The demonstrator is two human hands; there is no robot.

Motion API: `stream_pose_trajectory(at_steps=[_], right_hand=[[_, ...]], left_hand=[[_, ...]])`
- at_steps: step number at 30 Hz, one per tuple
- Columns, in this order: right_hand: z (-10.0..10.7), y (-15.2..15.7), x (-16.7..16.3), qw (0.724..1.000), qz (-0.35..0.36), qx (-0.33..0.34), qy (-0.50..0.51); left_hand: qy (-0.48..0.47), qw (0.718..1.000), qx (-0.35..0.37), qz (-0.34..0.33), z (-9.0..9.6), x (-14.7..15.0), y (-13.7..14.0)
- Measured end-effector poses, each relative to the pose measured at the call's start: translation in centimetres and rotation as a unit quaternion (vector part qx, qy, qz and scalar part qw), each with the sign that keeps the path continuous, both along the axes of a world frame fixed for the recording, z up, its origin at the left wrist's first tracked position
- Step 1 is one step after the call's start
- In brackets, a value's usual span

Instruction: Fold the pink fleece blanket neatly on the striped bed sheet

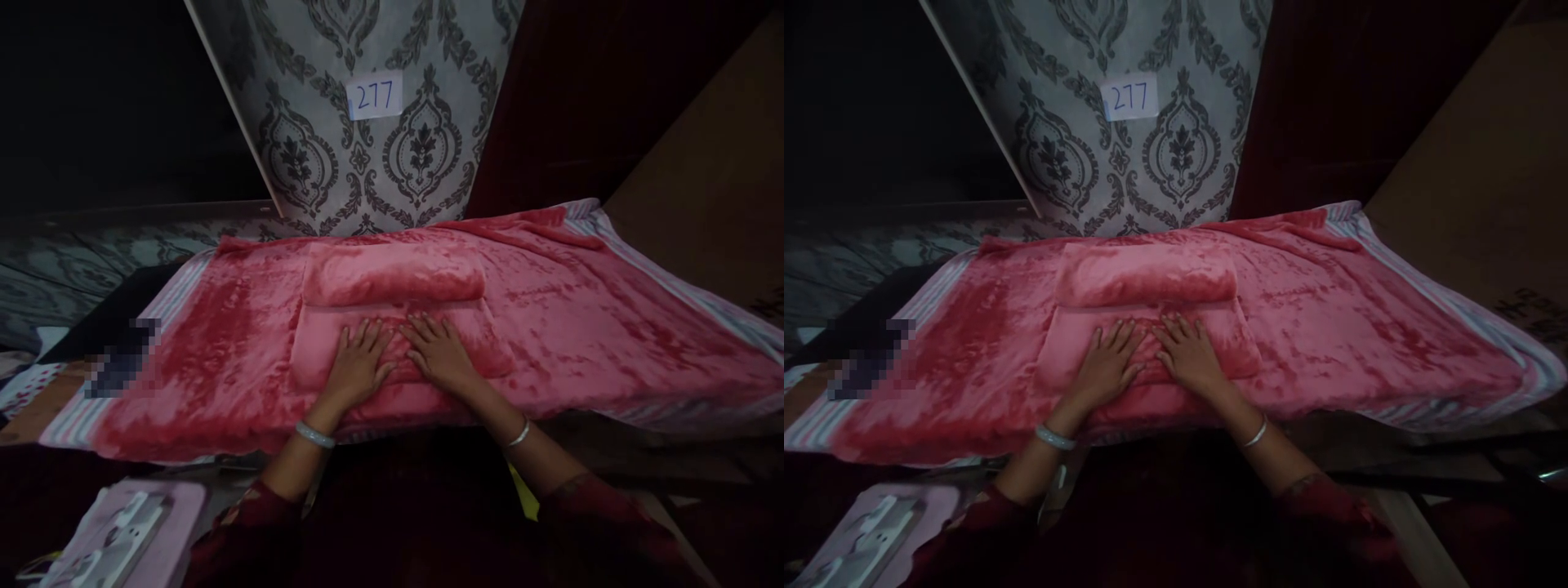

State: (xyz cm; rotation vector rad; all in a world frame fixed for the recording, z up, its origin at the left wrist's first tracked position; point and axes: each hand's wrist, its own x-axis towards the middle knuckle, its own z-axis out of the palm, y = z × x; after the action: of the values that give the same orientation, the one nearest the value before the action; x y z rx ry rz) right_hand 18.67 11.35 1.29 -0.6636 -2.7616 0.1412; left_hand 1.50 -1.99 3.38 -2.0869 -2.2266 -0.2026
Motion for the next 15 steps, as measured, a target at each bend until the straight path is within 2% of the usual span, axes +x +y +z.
stream_pose_trajectory(at_steps=[2,5,12,15], right_hand=[[-0.7,-0.2,0.3,1.000,-0.015,0.013,-0.008],[-1.4,0.4,2.1,0.998,-0.048,0.024,-0.011],[-2.6,2.6,7.8,0.988,-0.149,0.034,-0.003],[-2.4,3.1,9.2,0.982,-0.187,0.023,-0.003]], left_hand=[[0.002,1.000,0.003,0.005,-0.9,0.0,-0.1],[0.001,1.000,0.000,0.024,-1.0,-1.0,-1.1],[0.009,0.980,-0.012,0.198,0.4,-5.6,-5.2],[-0.004,0.966,-0.019,0.258,1.1,-6.4,-6.3]])
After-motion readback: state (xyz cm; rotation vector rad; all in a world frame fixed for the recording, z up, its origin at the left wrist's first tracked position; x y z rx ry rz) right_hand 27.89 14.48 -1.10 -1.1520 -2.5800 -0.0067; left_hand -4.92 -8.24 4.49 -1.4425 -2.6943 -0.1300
